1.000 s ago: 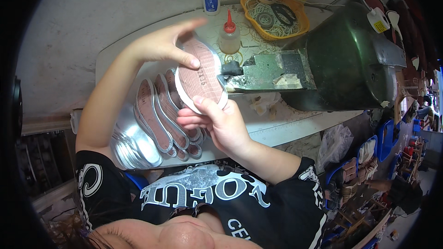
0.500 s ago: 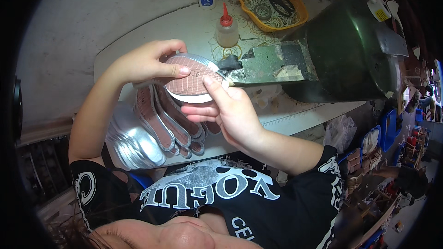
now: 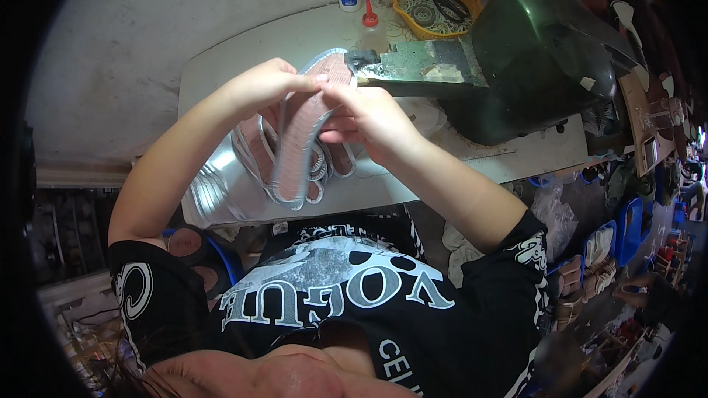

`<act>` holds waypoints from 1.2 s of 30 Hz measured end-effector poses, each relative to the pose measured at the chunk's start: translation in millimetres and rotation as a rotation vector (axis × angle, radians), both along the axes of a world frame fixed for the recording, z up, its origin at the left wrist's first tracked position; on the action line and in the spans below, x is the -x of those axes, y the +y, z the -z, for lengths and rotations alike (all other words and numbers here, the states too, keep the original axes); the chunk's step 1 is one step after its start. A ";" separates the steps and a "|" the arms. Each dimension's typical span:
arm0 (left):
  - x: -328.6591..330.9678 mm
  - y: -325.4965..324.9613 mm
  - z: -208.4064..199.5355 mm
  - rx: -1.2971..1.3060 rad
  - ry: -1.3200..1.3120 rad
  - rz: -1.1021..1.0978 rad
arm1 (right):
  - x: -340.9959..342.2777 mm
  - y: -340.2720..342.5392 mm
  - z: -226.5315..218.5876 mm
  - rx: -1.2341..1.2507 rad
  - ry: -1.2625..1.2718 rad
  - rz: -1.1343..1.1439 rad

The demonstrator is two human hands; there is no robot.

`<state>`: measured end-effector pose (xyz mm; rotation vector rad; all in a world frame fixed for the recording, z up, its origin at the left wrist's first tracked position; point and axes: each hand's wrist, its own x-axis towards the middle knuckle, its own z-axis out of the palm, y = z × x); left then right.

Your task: The recorder is manually attaching and pressing insoles into shoe outsoles at a workbench.

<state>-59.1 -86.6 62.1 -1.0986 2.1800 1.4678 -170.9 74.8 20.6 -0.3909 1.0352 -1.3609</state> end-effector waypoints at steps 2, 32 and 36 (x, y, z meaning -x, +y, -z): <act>-0.7 6.2 -3.2 -0.017 -0.025 -0.033 | -3.8 10.9 -1.1 0.048 0.103 -0.067; -165.8 -33.1 66.3 0.947 0.515 -0.685 | -97.5 -0.4 15.3 0.063 0.377 -0.246; -231.3 14.6 117.4 1.500 -0.247 -0.555 | -91.2 -2.3 64.0 0.208 1.300 -0.223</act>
